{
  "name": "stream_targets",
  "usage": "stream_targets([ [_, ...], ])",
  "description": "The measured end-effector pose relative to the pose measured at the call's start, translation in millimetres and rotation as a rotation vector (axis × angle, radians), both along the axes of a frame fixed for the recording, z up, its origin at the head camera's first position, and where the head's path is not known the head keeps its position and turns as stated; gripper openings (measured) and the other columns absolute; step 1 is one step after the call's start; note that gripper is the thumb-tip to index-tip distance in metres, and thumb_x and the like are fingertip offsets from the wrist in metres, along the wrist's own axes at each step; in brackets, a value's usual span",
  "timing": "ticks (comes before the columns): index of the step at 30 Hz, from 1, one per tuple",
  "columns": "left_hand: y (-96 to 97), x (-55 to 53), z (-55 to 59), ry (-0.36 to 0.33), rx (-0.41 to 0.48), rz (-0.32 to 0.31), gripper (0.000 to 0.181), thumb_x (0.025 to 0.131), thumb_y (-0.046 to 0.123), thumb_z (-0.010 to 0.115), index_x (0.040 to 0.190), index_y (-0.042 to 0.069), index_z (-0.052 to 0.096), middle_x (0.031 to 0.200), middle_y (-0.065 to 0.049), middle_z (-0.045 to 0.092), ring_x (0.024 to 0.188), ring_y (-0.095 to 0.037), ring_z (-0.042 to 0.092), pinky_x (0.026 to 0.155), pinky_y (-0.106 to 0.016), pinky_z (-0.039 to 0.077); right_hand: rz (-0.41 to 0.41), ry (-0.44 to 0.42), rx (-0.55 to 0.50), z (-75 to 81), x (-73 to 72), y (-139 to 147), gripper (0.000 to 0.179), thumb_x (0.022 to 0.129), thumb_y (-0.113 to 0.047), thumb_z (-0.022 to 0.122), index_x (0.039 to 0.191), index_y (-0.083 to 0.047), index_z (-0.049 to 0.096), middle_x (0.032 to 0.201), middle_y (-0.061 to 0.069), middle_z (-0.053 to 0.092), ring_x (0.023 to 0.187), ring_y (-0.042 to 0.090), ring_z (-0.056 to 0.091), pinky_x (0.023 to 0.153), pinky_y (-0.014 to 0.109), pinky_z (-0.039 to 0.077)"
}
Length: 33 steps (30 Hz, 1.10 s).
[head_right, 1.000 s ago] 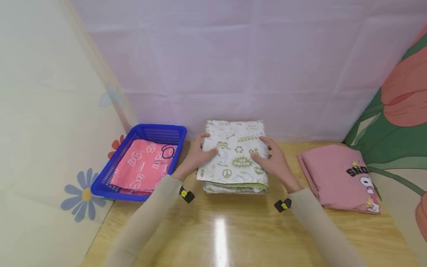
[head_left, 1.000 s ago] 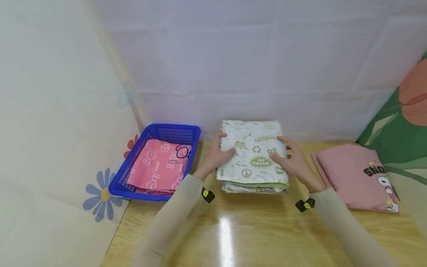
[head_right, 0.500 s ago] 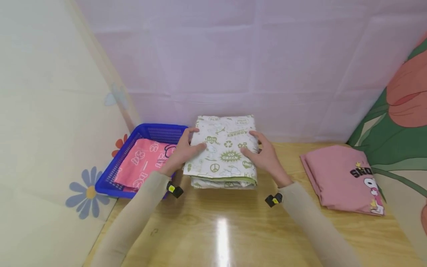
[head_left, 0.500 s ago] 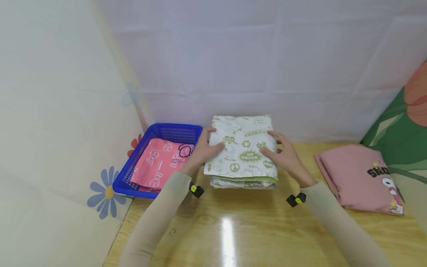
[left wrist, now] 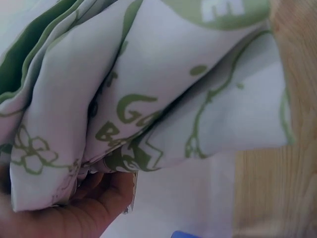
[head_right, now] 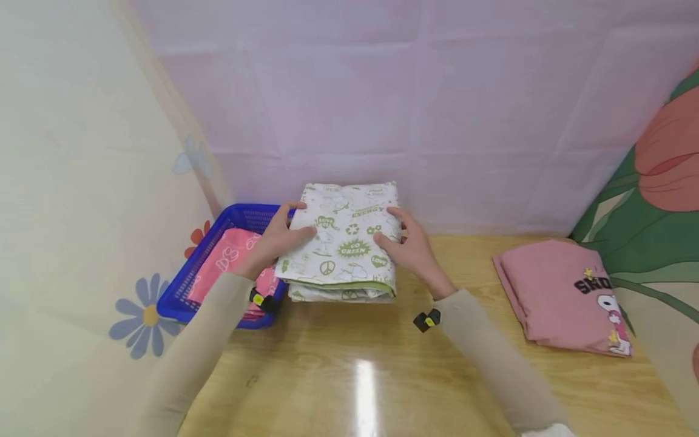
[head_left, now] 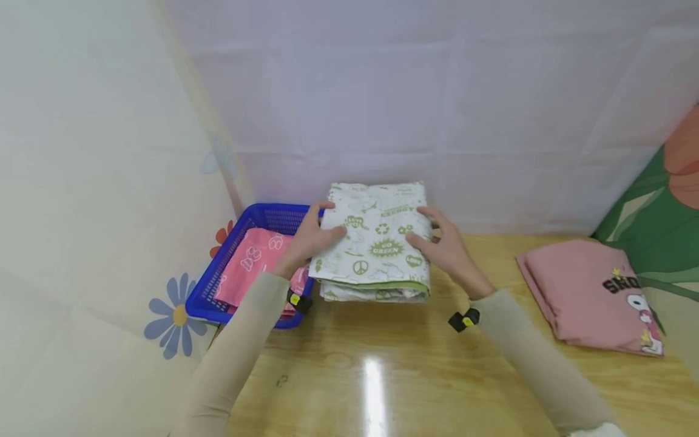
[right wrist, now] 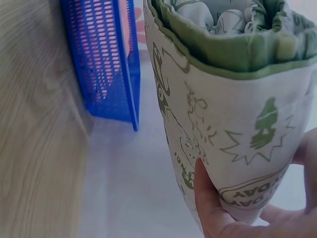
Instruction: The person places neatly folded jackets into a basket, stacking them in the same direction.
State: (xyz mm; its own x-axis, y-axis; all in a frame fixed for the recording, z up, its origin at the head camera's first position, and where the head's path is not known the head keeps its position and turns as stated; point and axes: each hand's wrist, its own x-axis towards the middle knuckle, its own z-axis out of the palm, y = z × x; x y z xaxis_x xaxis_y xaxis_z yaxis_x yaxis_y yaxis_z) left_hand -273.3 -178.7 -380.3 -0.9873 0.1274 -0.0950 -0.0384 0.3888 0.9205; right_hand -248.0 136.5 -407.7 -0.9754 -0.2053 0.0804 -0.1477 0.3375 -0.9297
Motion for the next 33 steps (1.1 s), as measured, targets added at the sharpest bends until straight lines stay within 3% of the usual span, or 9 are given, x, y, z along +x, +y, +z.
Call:
stream_targets([
  [7, -33.2, -0.7, 8.3, -0.012, -0.039, 0.014, 0.07, 0.099, 0.028, 0.075, 0.158, 0.026, 0.037, 0.122, -0.021, 0.063, 0.079, -0.028, 0.07, 0.068, -0.042, 0.064, 0.017, 0.001, -0.039, 7.9, -2.5, -29.6, 0.073, 0.101, -0.042, 0.072, 0.165, -0.031, 0.038, 0.157, 0.022, 0.04, 0.133, 0.048, 0.056, 0.095, 0.057, 0.06],
  [16, -64.0, 4.9, 23.6, -0.029, -0.014, 0.039, 0.074, 0.1, 0.024, 0.074, 0.162, 0.022, 0.034, 0.128, -0.025, 0.06, 0.074, -0.022, 0.072, 0.066, -0.037, 0.065, 0.049, 0.036, -0.06, 17.8, -6.9, -60.8, 0.072, 0.101, -0.038, 0.073, 0.165, -0.027, 0.039, 0.159, 0.018, 0.042, 0.135, 0.044, 0.053, 0.103, 0.057, 0.056],
  [19, -73.2, 5.3, 28.7, -0.033, -0.037, 0.041, 0.075, 0.1, 0.026, 0.073, 0.163, 0.024, 0.032, 0.126, -0.024, 0.059, 0.074, -0.022, 0.072, 0.066, -0.037, 0.065, 0.047, 0.04, -0.086, 16.4, -11.6, -71.9, 0.071, 0.101, -0.037, 0.073, 0.164, -0.026, 0.041, 0.155, 0.018, 0.045, 0.13, 0.042, 0.056, 0.098, 0.055, 0.058],
  [24, -85.5, 1.3, 36.4, -0.062, -0.094, 0.038, 0.08, 0.101, 0.032, 0.072, 0.166, 0.027, 0.026, 0.133, -0.023, 0.055, 0.076, -0.023, 0.072, 0.068, -0.036, 0.064, 0.031, 0.049, -0.118, 14.4, -17.0, -87.4, 0.069, 0.101, -0.035, 0.073, 0.162, -0.026, 0.043, 0.152, 0.016, 0.047, 0.127, 0.038, 0.057, 0.095, 0.051, 0.06],
  [33, -102.9, -11.3, 45.6, -0.062, -0.135, 0.015, 0.076, 0.103, 0.032, 0.068, 0.166, 0.024, 0.026, 0.143, -0.022, 0.051, 0.077, -0.019, 0.069, 0.069, -0.031, 0.062, -0.002, 0.057, -0.172, 14.9, -17.7, -109.8, 0.068, 0.102, -0.03, 0.072, 0.163, -0.026, 0.042, 0.138, 0.014, 0.053, 0.105, 0.031, 0.066, 0.076, 0.04, 0.063],
])
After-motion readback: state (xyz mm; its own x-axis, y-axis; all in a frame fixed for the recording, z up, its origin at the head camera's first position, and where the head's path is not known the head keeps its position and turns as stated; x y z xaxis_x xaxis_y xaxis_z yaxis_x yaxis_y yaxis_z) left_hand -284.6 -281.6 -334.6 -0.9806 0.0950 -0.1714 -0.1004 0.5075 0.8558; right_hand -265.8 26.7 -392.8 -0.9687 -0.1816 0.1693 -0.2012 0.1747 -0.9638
